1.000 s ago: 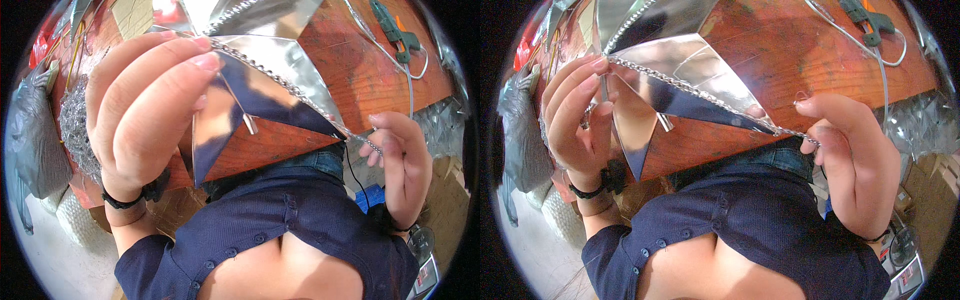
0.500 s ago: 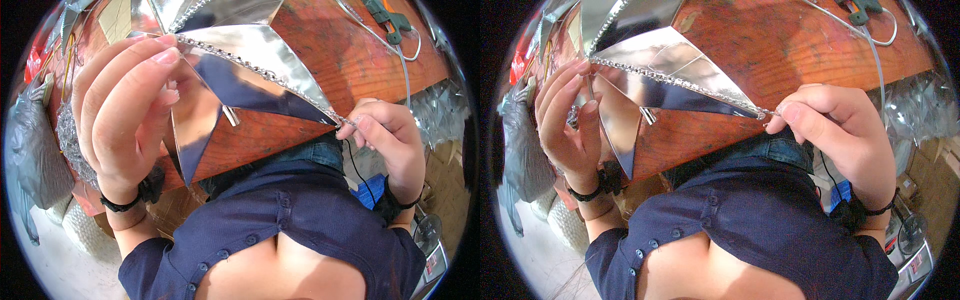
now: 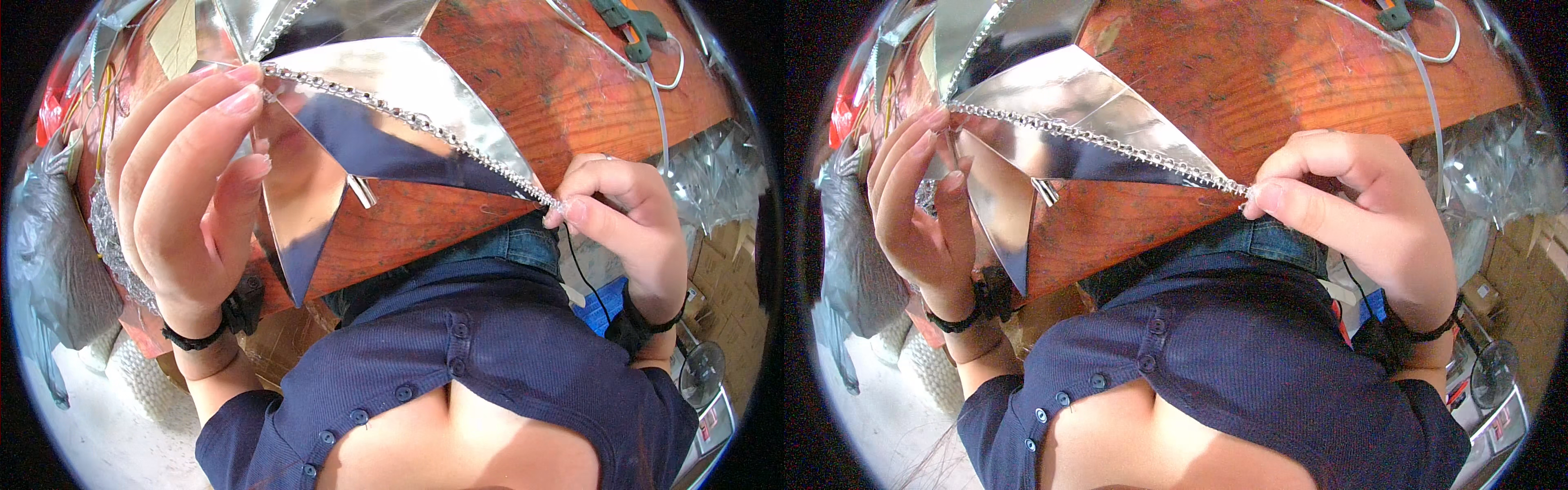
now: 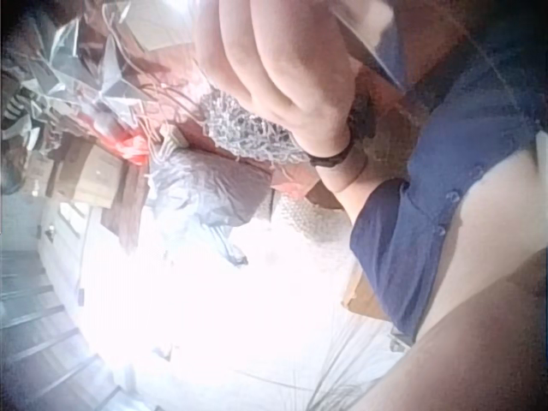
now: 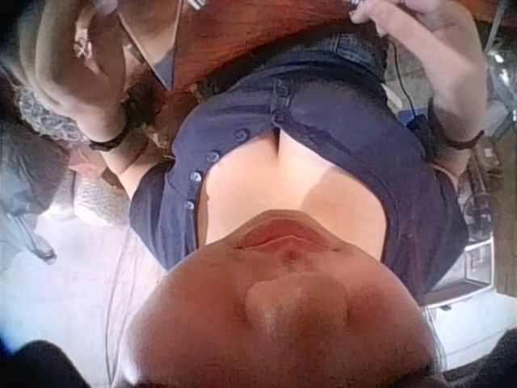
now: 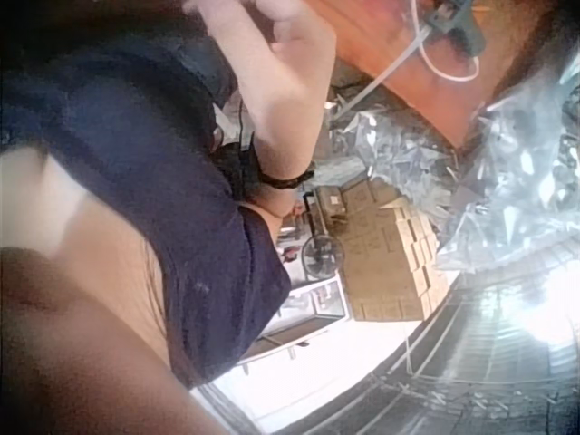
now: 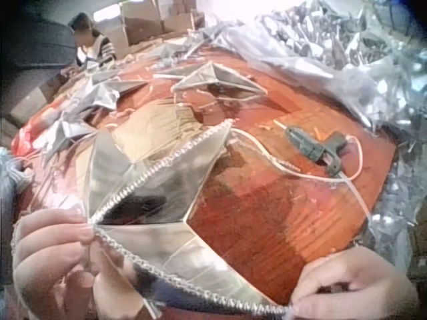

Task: Assembling and decorating metallic silver stars using a hot glue gun and rhinestone trim.

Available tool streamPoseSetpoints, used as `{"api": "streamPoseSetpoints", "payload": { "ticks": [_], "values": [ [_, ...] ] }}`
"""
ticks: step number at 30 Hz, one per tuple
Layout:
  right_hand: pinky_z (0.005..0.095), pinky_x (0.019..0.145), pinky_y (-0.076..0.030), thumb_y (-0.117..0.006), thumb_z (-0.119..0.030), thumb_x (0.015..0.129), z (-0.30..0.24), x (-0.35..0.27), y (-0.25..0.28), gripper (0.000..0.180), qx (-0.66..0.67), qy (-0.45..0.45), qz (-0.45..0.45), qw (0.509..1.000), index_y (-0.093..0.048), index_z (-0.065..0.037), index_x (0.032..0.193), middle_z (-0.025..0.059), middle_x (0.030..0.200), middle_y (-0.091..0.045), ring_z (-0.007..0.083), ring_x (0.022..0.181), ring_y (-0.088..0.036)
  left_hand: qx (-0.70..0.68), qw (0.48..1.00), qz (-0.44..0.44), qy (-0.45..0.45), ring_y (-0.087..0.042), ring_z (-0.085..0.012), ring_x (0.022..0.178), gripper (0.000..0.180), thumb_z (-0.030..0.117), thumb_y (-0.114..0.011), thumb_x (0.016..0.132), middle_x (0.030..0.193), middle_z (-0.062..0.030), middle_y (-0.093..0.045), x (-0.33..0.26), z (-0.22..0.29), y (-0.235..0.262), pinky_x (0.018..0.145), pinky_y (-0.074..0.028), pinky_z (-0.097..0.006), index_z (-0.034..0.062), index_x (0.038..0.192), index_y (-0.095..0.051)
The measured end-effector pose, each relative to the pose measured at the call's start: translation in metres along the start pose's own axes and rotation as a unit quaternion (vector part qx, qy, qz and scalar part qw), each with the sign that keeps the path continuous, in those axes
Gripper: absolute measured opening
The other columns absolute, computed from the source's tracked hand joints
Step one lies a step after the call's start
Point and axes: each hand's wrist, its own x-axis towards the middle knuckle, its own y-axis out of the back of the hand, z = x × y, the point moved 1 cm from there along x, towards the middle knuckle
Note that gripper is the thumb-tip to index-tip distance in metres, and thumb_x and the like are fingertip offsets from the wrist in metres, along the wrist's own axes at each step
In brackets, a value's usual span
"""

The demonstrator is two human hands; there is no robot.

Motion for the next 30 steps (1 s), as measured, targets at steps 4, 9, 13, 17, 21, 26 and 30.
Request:
{"api": "streamPoseSetpoints", "payload": {
  "ticks": [4, 9, 13, 17, 21, 26, 30],
  "values": [
    [0.0208, 0.066, -0.041, -0.059, -0.008, 0.085, 0.01, 0.003, -0.001, 0.012, 0.039, -0.022, -0.02, 0.999, -0.065, 0.002, 0.085, 0.0047, 0.078, -0.062, 0.0089, 0.074, -0.056, 0.021, 1.0, -0.011, 0.008, -0.058, -0.0298, 0.104, 0.024, 0.013, -0.061, 0.086, 0.107, -0.0168, -0.063, 0.0, 0.001, 0.001, 0.092, -0.044, -0.039, 0.0011, 0.106, -0.057],
    [0.0206, 0.065, -0.041, -0.061, -0.005, 0.085, 0.015, 0.005, 0.0, 0.009, 0.0, 0.056, -0.031, 0.998, -0.064, 0.003, 0.086, 0.006, 0.081, -0.062, 0.0093, 0.073, -0.056, 0.023, 0.999, -0.021, 0.007, -0.059, -0.0306, 0.103, 0.025, 0.016, -0.059, 0.087, 0.107, -0.0173, -0.063, 0.001, -0.001, 0.001, 0.092, -0.044, -0.039, 0.0007, 0.106, -0.057],
    [0.0208, 0.062, -0.04, -0.063, -0.002, 0.082, 0.017, 0.007, 0.001, 0.006, -0.039, 0.115, -0.026, 0.992, -0.065, 0.002, 0.086, 0.0062, 0.079, -0.061, 0.0098, 0.07, -0.055, 0.01, 1.0, 0.009, 0.006, -0.059, -0.0307, 0.103, 0.025, 0.017, -0.059, 0.088, 0.108, -0.0176, -0.063, -0.003, -0.002, -0.003, 0.092, -0.043, -0.04, 0.0008, 0.107, -0.057],
    [0.0216, 0.058, -0.038, -0.064, -0.001, 0.08, 0.02, 0.008, 0.002, 0.006, -0.084, 0.137, -0.017, 0.987, -0.066, 0.001, 0.086, 0.0055, 0.077, -0.06, 0.01, 0.068, -0.054, 0.023, 1.0, 0.017, 0.008, -0.06, -0.0292, 0.096, 0.023, 0.018, -0.061, 0.086, 0.102, -0.0127, -0.065, 0.001, -0.001, -0.002, 0.084, -0.048, -0.036, 0.0016, 0.102, -0.061],
    [0.0216, 0.058, -0.037, -0.066, -0.002, 0.08, 0.023, 0.011, 0.0, 0.007, -0.09, 0.149, 0.002, 0.985, -0.066, 0.001, 0.086, 0.005, 0.076, -0.059, 0.0098, 0.068, -0.054, 0.024, 1.0, 0.017, 0.004, -0.06, -0.0294, 0.096, 0.023, 0.018, -0.062, 0.086, 0.102, -0.0128, -0.065, 0.001, -0.001, -0.002, 0.084, -0.048, -0.036, 0.0013, 0.102, -0.061],
    [0.0234, 0.059, -0.038, -0.068, -0.003, 0.079, 0.021, 0.013, -0.003, 0.009, -0.12, 0.147, 0.028, 0.981, -0.064, 0.002, 0.086, 0.0045, 0.074, -0.056, 0.0114, 0.068, -0.053, 0.031, 0.999, 0.007, 0.01, -0.06, -0.0294, 0.096, 0.023, 0.018, -0.061, 0.086, 0.102, -0.013, -0.066, 0.002, 0.0, -0.001, 0.085, -0.048, -0.036, 0.0013, 0.102, -0.061],
    [0.024, 0.06, -0.038, -0.068, -0.003, 0.079, 0.02, 0.016, -0.007, 0.01, -0.108, 0.166, 0.034, 0.98, -0.063, 0.002, 0.085, 0.0045, 0.073, -0.055, 0.0118, 0.068, -0.052, 0.026, 1.0, 0.009, 0.002, -0.06, -0.0296, 0.096, 0.024, 0.019, -0.061, 0.086, 0.102, -0.0131, -0.065, 0.001, -0.003, -0.001, 0.085, -0.048, -0.036, 0.0012, 0.102, -0.061]
  ]
}}
